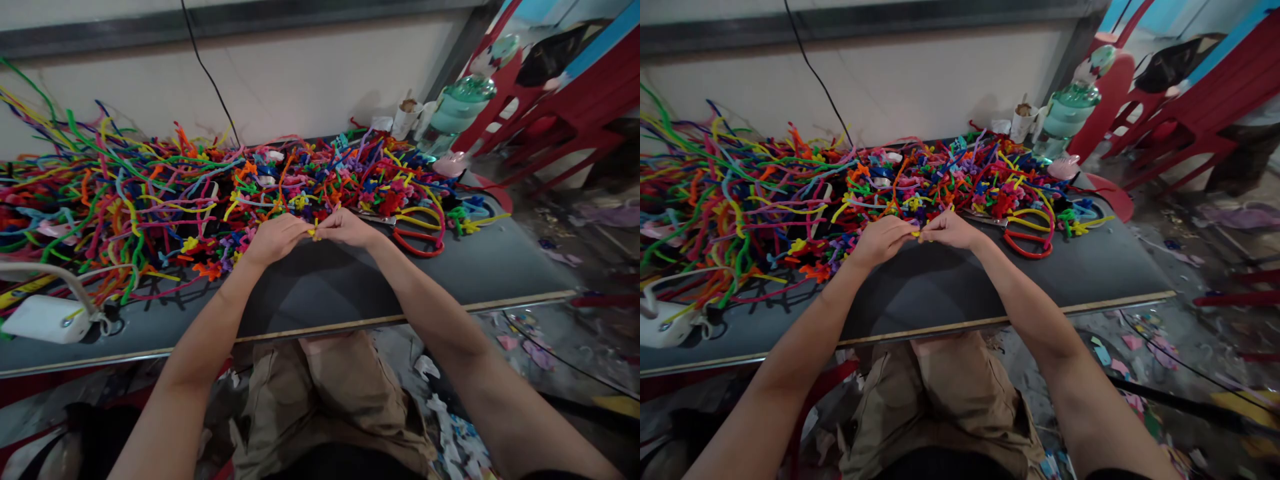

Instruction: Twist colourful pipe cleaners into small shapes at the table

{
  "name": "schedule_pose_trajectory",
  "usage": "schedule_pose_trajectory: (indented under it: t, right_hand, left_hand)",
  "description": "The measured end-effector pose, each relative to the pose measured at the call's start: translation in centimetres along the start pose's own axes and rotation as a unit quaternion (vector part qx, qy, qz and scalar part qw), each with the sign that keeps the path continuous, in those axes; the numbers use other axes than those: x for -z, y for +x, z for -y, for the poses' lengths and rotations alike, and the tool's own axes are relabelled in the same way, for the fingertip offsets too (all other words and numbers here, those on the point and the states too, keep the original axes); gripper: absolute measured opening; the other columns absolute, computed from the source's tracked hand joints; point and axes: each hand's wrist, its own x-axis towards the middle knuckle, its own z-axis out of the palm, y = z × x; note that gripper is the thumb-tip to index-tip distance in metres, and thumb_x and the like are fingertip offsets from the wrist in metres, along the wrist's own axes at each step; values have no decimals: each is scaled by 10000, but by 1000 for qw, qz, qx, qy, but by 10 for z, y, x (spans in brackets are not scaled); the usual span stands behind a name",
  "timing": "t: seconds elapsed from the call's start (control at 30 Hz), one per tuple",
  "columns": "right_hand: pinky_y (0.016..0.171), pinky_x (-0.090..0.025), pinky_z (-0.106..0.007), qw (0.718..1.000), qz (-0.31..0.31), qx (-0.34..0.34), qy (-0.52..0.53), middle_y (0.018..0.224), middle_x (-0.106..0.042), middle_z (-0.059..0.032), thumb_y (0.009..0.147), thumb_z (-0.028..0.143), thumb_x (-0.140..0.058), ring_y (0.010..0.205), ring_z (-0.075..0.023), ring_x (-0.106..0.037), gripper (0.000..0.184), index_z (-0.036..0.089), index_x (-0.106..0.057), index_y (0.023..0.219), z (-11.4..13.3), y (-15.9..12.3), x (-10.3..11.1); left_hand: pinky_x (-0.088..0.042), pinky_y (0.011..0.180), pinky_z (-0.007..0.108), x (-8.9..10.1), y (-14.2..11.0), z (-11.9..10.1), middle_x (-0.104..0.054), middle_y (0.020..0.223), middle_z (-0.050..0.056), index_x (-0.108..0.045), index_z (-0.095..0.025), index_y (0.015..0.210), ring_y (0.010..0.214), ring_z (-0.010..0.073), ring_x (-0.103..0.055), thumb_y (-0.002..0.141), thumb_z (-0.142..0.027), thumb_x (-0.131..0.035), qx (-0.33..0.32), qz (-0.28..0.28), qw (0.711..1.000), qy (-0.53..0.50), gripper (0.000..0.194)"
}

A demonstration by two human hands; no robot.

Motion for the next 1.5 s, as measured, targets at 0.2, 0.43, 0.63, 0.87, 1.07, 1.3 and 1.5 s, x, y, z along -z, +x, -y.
schedule_pose_trajectory:
  t: [0.2, 0.43, 0.63, 0.87, 1.07, 1.3, 1.5]
  right_hand:
    - [457, -192, -230, 1000, 13, -7, -26, 437, -352, 79, 798, 441, -627, 445, -58, -272, 336, 117, -713, 773, -7, 5, -3]
    - [539, -233, -262, 943, -196, 33, -268, 488, -384, 26, 844, 243, -510, 500, -88, -326, 309, 160, -565, 551, 13, 6, -40]
    - [512, -230, -240, 952, -222, 9, -212, 479, -372, 32, 842, 292, -509, 488, -79, -315, 323, 150, -587, 563, 8, 5, -40]
    - [496, -210, -239, 958, -227, 10, -173, 487, -343, 29, 848, 411, -518, 507, -76, -275, 398, 137, -627, 582, -4, 9, -36]
    - [486, -235, -234, 951, -268, 8, -154, 502, -469, 18, 854, 460, -517, 483, -75, -337, 415, 130, -715, 699, -2, 10, -37]
    - [508, -304, -223, 937, -272, 10, -220, 529, -573, 2, 882, 382, -528, 493, -87, -441, 359, 141, -730, 709, -1, 8, -40]
    - [653, -433, -236, 897, -265, 50, -349, 927, -750, -44, 924, 275, -507, 781, -159, -668, 248, 212, -734, 1001, 1, 4, -40]
  left_hand:
    - [-464, 666, 270, -6, 4, -12, -680, 725, 56, -665, -175, 744, 694, 147, -598, 916, -276, -498, 44, 2, 998, 33, 260]
    - [-380, 526, 240, -17, 9, -15, -584, 551, 1, -607, -161, 574, 533, 110, -504, 771, -316, -604, 377, -107, 902, -180, 251]
    - [-347, 480, 225, -22, 10, -9, -555, 565, -12, -656, -161, 683, 497, 80, -453, 700, -418, -697, 449, -110, 794, -394, 261]
    - [-232, 388, 201, -25, 7, -3, -443, 520, -27, -653, -153, 717, 439, 61, -394, 728, -463, -717, 441, -53, 742, -502, 316]
    - [-340, 398, 183, -34, 7, -7, -604, 643, 7, -715, -185, 914, 523, 85, -521, 760, -498, -690, 445, -153, 774, -423, 350]
    - [-505, 675, 259, -34, 6, -12, -720, 806, 57, -715, -160, 799, 756, 163, -649, 813, -442, -630, 372, -161, 884, -230, 295]
    - [-471, 643, 243, -28, 8, -12, -653, 675, 19, -644, -161, 744, 649, 134, -598, 862, -399, -563, 404, -136, 877, -222, 277]
